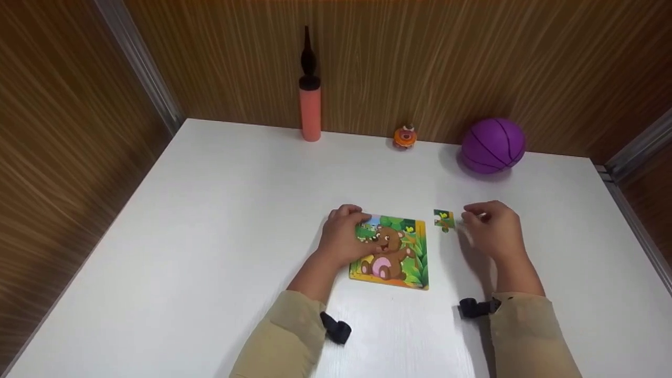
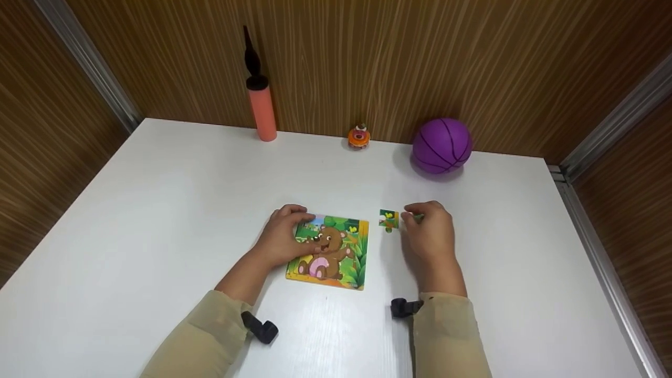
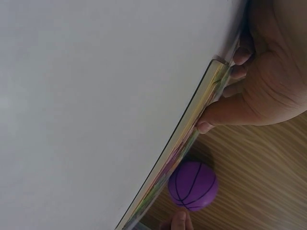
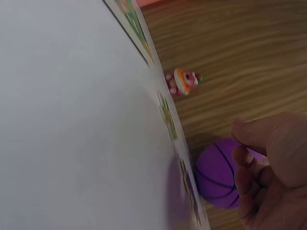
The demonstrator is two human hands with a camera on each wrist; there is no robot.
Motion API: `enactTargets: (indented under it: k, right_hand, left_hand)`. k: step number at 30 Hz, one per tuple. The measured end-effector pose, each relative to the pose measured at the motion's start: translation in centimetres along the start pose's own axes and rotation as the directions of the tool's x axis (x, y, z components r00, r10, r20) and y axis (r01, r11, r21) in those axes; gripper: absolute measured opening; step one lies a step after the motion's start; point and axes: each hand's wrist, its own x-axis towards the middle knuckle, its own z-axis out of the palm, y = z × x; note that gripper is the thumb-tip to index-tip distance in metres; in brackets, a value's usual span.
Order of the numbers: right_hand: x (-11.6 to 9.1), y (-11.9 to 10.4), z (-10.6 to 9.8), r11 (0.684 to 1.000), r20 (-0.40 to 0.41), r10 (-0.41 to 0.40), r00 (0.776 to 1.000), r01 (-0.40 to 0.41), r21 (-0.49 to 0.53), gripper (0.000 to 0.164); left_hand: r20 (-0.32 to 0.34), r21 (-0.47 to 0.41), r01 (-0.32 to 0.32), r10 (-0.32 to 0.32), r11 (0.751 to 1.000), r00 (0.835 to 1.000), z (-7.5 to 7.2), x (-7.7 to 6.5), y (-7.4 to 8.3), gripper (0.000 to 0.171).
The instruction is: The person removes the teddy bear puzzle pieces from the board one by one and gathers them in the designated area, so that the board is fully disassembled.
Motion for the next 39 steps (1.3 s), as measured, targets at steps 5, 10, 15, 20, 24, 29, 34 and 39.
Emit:
enactTargets:
  k: [5,10,15,20,24,29,34,39]
  right_hand:
    - [-0.1,-1.7,1.2,0.999,0.050,-0.041,0.998,0.041,0.006,0.025]
    - [-0.3,-2.5,2.0,0.998,0.095,-0.047,0.994,0.044,0.036,0.024]
    - [-0.5,-3.0,2.6,0.995,0.114,-0.078,0.990,0.070,0.071,0.027]
    - [-0.6,-4.1,3.7,0.991,0.185,-0.088,0.979,0.068,0.114,0.045]
    - [-1.2,-5.0,5.2,0.988,0.246,-0.102,0.964,0.069,0.140,0.049]
    - [-2.1,-6.1,7.1,0.981,0.346,-0.134,0.928,0.074,0.182,0.047]
    - [-2.7,-6.6,8.4,0.974,0.396,-0.183,0.900,0.113,0.194,0.039]
    - [-3.1,-6.8,9.2,0.978,0.392,-0.202,0.897,0.162,0.133,0.031]
  left_hand:
    - [-0.006,-0.018,-0.012,0.012,1.000,1.000,-0.1,0.0,0.0,0.070]
    - [-0.004,-0.020,-0.001,0.001,1.000,1.000,-0.2,0.0,0.1,0.072]
    - [0.003,-0.014,-0.004,0.004,1.000,1.000,-0.3,0.0,0.0,0.073]
    - [0.005,-0.005,-0.010,0.010,1.000,1.000,-0.4,0.1,0.0,0.079]
    - [0.010,0.017,-0.007,0.006,1.000,1.000,-0.3,0.1,0.0,0.083]
    - [0.002,0.027,-0.001,0.001,1.000,1.000,-0.1,0.2,0.1,0.082]
    - [0.002,0.042,-0.018,0.018,0.999,1.000,0.0,0.2,0.1,0.082]
    - [0.010,0.072,-0.019,0.019,0.997,1.000,0.0,0.2,0.2,0.082]
